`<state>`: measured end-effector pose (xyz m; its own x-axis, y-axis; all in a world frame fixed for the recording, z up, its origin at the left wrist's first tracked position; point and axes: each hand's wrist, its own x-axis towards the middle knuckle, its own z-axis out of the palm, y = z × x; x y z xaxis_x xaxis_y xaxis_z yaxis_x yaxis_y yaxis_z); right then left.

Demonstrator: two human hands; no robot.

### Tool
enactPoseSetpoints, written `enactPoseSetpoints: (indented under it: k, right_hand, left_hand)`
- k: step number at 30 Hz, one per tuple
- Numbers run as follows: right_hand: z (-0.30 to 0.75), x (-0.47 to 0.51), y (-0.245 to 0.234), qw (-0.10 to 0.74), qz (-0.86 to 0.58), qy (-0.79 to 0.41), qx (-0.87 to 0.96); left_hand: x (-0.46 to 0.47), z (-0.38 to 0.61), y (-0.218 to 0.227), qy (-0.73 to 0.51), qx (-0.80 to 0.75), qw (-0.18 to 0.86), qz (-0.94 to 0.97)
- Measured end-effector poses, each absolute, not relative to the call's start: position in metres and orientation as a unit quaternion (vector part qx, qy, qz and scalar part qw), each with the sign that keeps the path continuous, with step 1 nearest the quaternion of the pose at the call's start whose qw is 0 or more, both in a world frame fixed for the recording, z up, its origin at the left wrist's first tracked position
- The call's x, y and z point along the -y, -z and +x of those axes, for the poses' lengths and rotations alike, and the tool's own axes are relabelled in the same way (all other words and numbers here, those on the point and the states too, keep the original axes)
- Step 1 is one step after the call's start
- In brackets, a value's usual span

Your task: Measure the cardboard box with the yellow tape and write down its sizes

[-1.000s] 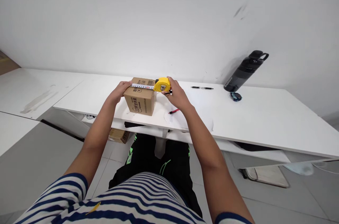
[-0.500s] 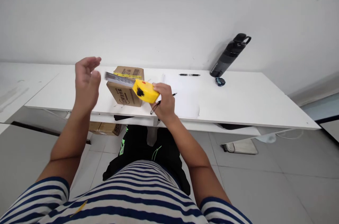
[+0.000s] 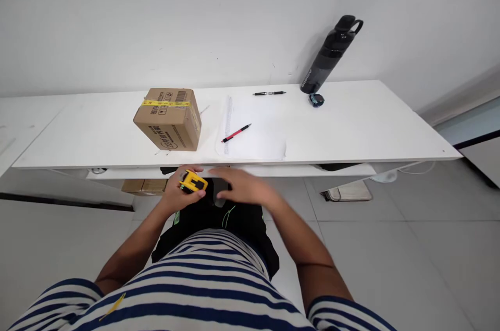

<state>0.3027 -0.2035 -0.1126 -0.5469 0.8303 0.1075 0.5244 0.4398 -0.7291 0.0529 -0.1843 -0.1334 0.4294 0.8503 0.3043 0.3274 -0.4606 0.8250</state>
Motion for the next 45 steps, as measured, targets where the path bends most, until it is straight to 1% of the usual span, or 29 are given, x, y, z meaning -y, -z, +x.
enactPoseSetpoints:
  k: [1, 2, 3, 4, 5, 6, 8, 9, 12, 16, 19, 21, 24, 34, 40, 42, 43, 45]
  right_hand:
    - [0.322, 0.189, 0.107, 0.208, -0.459, -0.331, 0.797]
    - [0.339, 0.172, 0.102, 0.197, -0.523, -0.296, 0.774]
    - [0.353, 0.154, 0.100, 0.191, -0.596, -0.219, 0.748]
    - [0.364, 0.136, 0.100, 0.168, -0.661, -0.131, 0.719]
    - [0.372, 0.120, 0.102, 0.111, -0.694, -0.078, 0.707]
    - [0.376, 0.106, 0.104, 0.065, -0.691, -0.059, 0.718]
    - [0.378, 0.087, 0.112, 0.027, -0.666, -0.056, 0.743]
    - [0.377, 0.082, 0.115, 0.026, -0.652, -0.060, 0.755]
    - [0.374, 0.081, 0.123, 0.049, -0.651, -0.043, 0.756]
    - [0.376, 0.094, 0.132, 0.106, -0.671, -0.019, 0.733]
    - [0.378, 0.101, 0.143, 0.177, -0.650, -0.056, 0.737]
    - [0.378, 0.102, 0.150, 0.203, -0.648, -0.101, 0.727]
    - [0.374, 0.097, 0.156, 0.205, -0.661, -0.131, 0.710]
    - [0.361, 0.078, 0.159, 0.205, -0.662, -0.109, 0.712]
    - [0.367, 0.082, 0.159, 0.215, -0.654, -0.098, 0.719]
    - [0.368, 0.082, 0.156, 0.245, -0.639, -0.099, 0.723]
    - [0.367, 0.083, 0.155, 0.275, -0.630, -0.100, 0.720]
    - [0.358, 0.085, 0.150, 0.366, -0.623, -0.098, 0.685]
  left_hand:
    - [0.181, 0.051, 0.133, -0.323, -0.375, 0.291, 0.819]
    - [0.178, 0.051, 0.134, -0.274, -0.358, 0.233, 0.862]
    - [0.176, 0.053, 0.135, -0.230, -0.336, 0.183, 0.895]
    - [0.174, 0.057, 0.137, -0.199, -0.315, 0.141, 0.917]
    - [0.172, 0.063, 0.140, -0.178, -0.299, 0.108, 0.931]
    - [0.170, 0.070, 0.143, -0.165, -0.289, 0.083, 0.939]
    - [0.162, 0.083, 0.147, -0.153, -0.284, 0.052, 0.945]
    - [0.157, 0.088, 0.148, -0.150, -0.285, 0.045, 0.946]
    - [0.138, 0.096, 0.147, -0.149, -0.297, 0.047, 0.942]
    - [0.119, 0.098, 0.144, -0.137, -0.305, 0.105, 0.937]
    - [0.118, 0.099, 0.147, -0.122, -0.307, 0.143, 0.933]
    - [0.120, 0.100, 0.150, -0.127, -0.310, 0.156, 0.929]
    - [0.121, 0.098, 0.155, -0.138, -0.307, 0.164, 0.927]
    - [0.124, 0.094, 0.157, -0.193, -0.298, 0.146, 0.923]
    - [0.121, 0.097, 0.157, -0.158, -0.303, 0.169, 0.925]
    - [0.121, 0.098, 0.158, -0.151, -0.314, 0.182, 0.920]
    - [0.121, 0.098, 0.158, -0.152, -0.319, 0.188, 0.916]
    - [0.122, 0.099, 0.158, -0.156, -0.324, 0.196, 0.913]
